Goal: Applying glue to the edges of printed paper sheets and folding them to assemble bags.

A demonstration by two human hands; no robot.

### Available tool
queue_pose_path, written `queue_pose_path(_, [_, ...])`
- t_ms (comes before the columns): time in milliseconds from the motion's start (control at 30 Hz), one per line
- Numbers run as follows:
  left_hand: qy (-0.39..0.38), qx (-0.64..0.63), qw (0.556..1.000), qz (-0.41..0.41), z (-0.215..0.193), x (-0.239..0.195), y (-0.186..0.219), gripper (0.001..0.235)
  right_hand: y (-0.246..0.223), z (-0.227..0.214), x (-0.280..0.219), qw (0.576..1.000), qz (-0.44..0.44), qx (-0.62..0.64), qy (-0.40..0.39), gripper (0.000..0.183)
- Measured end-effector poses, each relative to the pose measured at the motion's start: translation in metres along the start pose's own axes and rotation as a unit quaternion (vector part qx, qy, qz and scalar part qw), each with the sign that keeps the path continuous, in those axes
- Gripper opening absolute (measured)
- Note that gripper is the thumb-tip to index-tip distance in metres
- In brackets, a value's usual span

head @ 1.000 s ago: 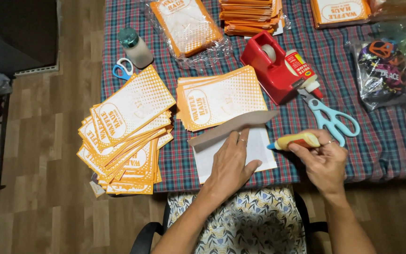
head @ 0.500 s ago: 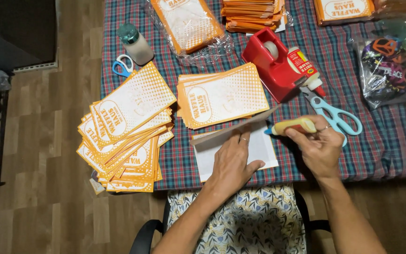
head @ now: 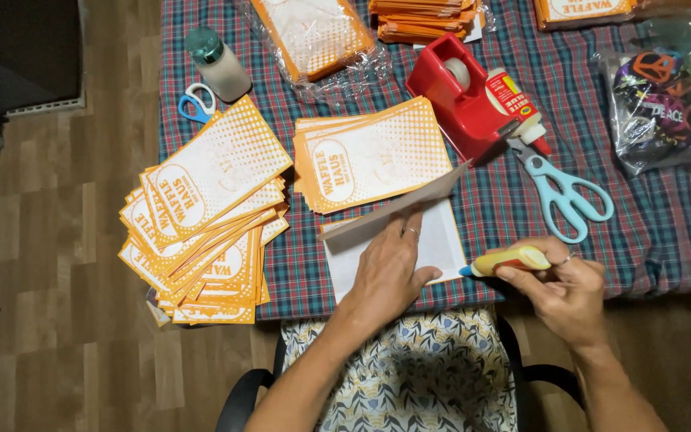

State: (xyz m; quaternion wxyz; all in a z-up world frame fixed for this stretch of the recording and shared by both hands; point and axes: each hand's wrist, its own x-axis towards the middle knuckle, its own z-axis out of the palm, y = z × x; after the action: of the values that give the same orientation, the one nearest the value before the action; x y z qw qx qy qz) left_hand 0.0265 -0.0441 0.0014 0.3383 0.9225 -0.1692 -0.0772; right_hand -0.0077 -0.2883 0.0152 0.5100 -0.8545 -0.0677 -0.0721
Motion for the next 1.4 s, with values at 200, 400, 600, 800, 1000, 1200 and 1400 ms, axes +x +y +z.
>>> queue_pose_path(200, [-0.212, -0.124, 0.969, -0.016, -0.057, 0.010, -0.017, 0.052, -0.042, 0.039, -0.006, 0.999, -0.049, -0.019, 0.005, 0.018])
queue_pose_path(400, [-0.184, -0.147, 0.965, 0.116, -0.037, 0.023, -0.057, 0.052, -0.054, 0.093, -0.013, 0.978, -0.156, 0.135, -0.036, 0.029])
queue_pose_path(600, [-0.201, -0.217, 0.951, 0.091, -0.038, 0.026, -0.057, 0.051, -0.055, 0.134, -0.019, 0.969, -0.225, 0.101, -0.024, 0.036])
queue_pose_path(800, [-0.127, -0.172, 0.967, 0.141, -0.024, 0.022, -0.062, 0.043, -0.059, 0.109, -0.020, 0.963, 0.024, 0.267, -0.027, 0.019])
queue_pose_path(1000, [-0.060, -0.217, 0.971, 0.083, -0.034, -0.046, 0.011, 0.044, -0.009, 0.029, 0.013, 0.965, 0.084, 0.217, 0.119, 0.049])
queue_pose_path(1200, [0.146, -0.130, 0.953, 0.230, 0.014, -0.082, 0.012, 0.007, -0.005, -0.004, 0.029, 0.966, 0.006, -0.257, -0.003, 0.047])
queue_pose_path(1400, [0.293, 0.064, 0.941, 0.157, 0.014, -0.098, -0.016, 0.046, 0.014, 0.003, 0.018, 0.910, -0.305, -0.281, 0.030, 0.020])
